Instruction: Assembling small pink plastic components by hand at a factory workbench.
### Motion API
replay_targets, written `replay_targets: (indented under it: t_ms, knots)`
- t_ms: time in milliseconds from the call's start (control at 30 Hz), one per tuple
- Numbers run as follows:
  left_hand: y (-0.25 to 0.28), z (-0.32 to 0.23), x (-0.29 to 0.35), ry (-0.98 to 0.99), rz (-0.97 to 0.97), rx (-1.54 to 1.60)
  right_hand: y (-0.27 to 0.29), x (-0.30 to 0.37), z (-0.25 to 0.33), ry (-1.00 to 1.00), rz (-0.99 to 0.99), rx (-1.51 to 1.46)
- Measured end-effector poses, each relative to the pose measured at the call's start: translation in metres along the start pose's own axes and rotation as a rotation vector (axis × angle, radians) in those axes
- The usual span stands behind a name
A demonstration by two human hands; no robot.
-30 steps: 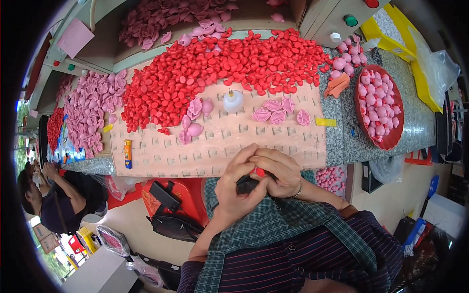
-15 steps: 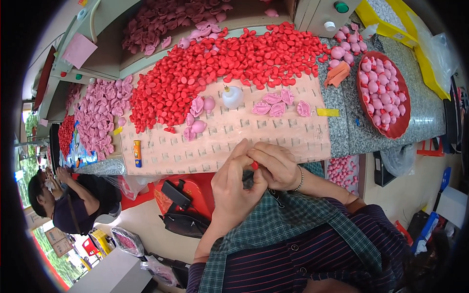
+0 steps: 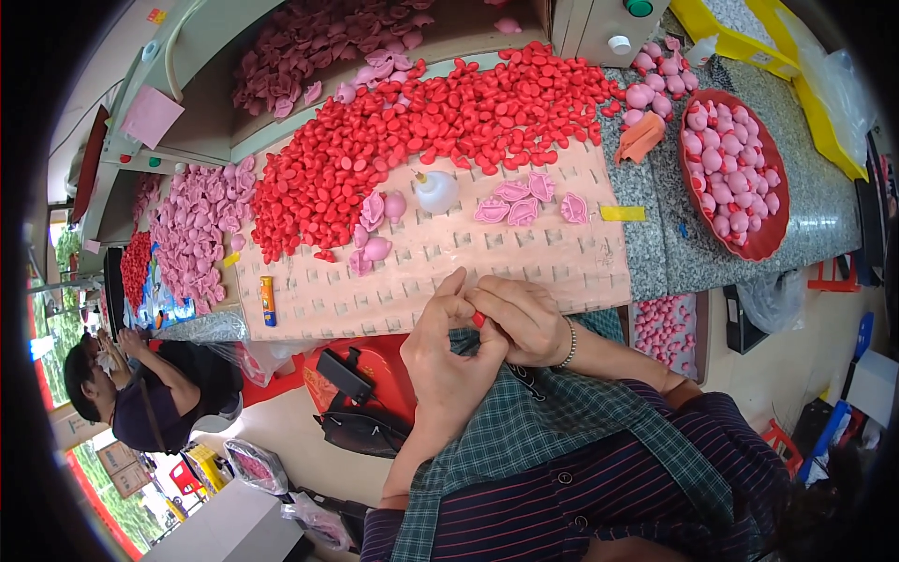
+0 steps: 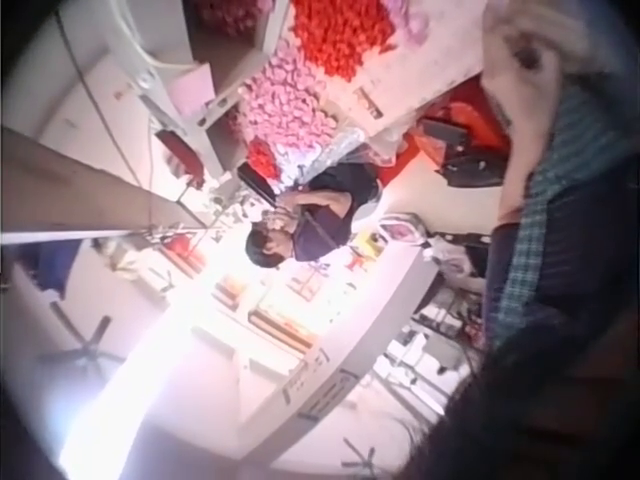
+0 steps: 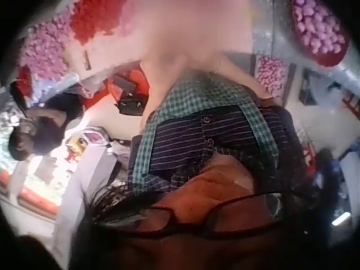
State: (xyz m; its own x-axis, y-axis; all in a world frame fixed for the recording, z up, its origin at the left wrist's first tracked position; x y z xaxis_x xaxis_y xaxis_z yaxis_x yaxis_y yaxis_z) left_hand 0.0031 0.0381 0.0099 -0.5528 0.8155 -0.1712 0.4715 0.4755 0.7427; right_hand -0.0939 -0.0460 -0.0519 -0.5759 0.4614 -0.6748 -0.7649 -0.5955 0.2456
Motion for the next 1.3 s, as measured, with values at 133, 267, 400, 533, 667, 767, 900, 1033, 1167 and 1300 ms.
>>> replay_targets:
  t_ms: [133, 267, 400, 533, 667, 767, 900, 1033, 1167, 1300]
  knots:
    - [-0.001, 0.001, -0.001, 0.059, 0.009, -0.005, -0.001, 0.0, -0.001, 0.009, -0.015, 0.003]
    - [0.0, 0.0, -0.003, 0.055, 0.009, 0.006, -0.001, 0.001, -0.002, 0.008, -0.005, 0.019]
    - [-0.001, 0.0, -0.003, 0.093, 0.055, 0.09, -0.001, 0.001, -0.003, 0.007, -0.015, 0.031]
    - [-0.001, 0.0, 0.001, 0.141, 0.163, 0.455, 0.008, -0.008, 0.0, -0.192, -0.077, -0.219]
    - [-0.016, 0.018, 0.006, 0.005, 0.111, 0.669, 0.014, -0.009, 0.0, -0.303, -0.109, -0.451]
    - [-0.024, 0.025, 0.006, 0.051, 0.202, 0.944, 0.016, -0.006, 0.0, -0.315, -0.101, -0.494]
    - [-0.031, 0.024, 0.004, 0.008, 0.28, 1.086, 0.018, -0.005, -0.003, -0.321, -0.128, -0.512]
    - [-0.045, 0.036, 0.009, -0.031, 0.278, 1.208, 0.018, -0.008, -0.003, -0.309, -0.096, -0.516]
    - [-0.05, 0.04, 0.01, -0.032, 0.279, 1.237, 0.019, -0.007, -0.007, -0.254, -0.061, -0.471]
    - [-0.052, 0.041, 0.008, -0.021, 0.271, 1.26, 0.017, -0.004, -0.009, -0.277, -0.071, -0.498]
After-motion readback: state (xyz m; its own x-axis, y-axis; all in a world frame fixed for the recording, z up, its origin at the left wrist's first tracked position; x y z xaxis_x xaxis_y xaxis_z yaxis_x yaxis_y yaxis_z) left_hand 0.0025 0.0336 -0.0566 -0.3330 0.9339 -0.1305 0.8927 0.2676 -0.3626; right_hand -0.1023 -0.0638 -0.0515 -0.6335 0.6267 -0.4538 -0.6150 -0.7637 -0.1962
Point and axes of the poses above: each hand's wrist, its own x-axis away from the middle knuckle, its own y-axis out of the back of the hand, z = x × y, the point moved 2 cm from there along -x, towards the middle knuckle, and after that the axes turned 11 degrees about -x, right-handed, at the moved point
